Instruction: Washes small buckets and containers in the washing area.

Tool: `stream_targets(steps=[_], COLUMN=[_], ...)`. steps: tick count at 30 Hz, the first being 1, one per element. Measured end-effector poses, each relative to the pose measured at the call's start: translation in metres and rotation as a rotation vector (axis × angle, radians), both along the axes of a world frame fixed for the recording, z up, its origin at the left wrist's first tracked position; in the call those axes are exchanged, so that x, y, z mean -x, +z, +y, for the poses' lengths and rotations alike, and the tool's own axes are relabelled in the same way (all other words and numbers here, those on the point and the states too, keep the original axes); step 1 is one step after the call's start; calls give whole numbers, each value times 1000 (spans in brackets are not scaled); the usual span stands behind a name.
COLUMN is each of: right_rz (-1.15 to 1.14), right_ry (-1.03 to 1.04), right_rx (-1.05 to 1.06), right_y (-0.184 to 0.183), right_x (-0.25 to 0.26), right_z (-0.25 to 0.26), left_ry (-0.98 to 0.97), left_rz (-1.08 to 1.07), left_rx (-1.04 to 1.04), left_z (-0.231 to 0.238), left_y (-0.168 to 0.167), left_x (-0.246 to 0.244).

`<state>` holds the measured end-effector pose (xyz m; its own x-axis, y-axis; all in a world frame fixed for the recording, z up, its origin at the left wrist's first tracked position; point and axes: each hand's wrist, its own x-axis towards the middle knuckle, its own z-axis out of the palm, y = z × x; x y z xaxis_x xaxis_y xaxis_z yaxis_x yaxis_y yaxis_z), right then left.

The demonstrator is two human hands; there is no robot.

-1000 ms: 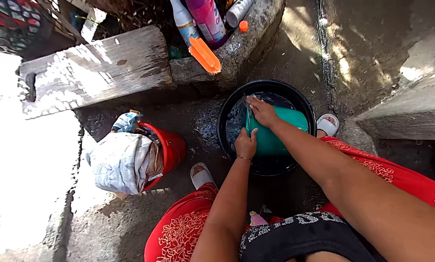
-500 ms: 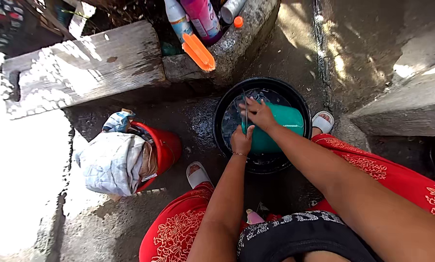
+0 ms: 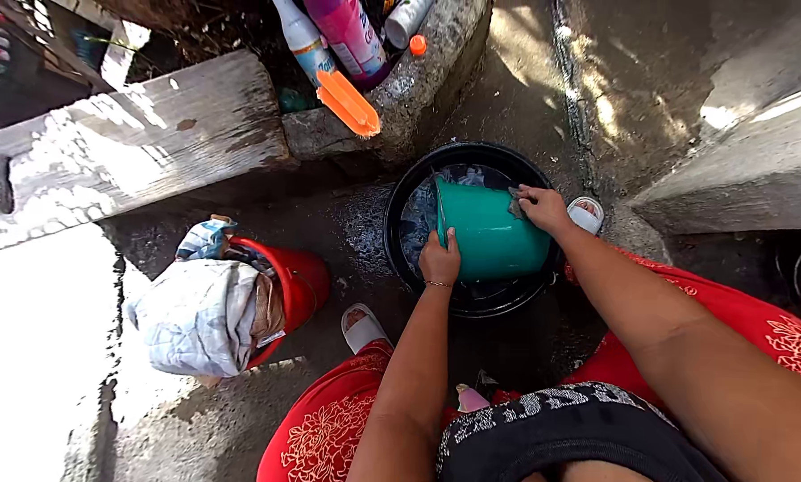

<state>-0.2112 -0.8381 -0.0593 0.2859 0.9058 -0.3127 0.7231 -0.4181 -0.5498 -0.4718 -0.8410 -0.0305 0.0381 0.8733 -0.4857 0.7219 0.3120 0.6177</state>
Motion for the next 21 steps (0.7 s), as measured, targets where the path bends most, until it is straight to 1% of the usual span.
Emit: stream_targets(steps=[2,4,6,8,9,11,12,13,15,17,19,20,21], right_rz=[18,-98,-176,-242,-259,-287,-302,-323,-345,-361,-345,-341,-342], right_ry=[-25,75,221,350,406,511,523,494,353,193,54,34,68], right_rx=[93,108,22,-148,-246,-380,-386,-355,-220,-85,10,21,-6], right_y=[7,6,2,0,-3,-11,-16,-20,-23,-19,-9,-4,-2], right_x=[20,53,88,120,128,117,101,81,42,25,36,49,67], right_z=[16,28,27,12,1,-26,-38,-47,-50,-37,-18,-13,-10], left_ry=[1,-1,0,1,4,5,4,4,0,10,25,27,31], left_rz=[11,21,21,18,16,1,-2,-3,-12,-22,-6,2,2], left_rx=[10,7,-4,-23,-29,-16,-10,-8,-3,16,37,42,38], left_z=[1,1,0,1,2,2,1,0,0,3,6,6,4], left_y=[1,-1,-2,-1,0,1,1,1,1,5,9,9,9], left_x=[0,1,1,-1,-2,-2,-1,-1,-3,-6,-9,-9,-10])
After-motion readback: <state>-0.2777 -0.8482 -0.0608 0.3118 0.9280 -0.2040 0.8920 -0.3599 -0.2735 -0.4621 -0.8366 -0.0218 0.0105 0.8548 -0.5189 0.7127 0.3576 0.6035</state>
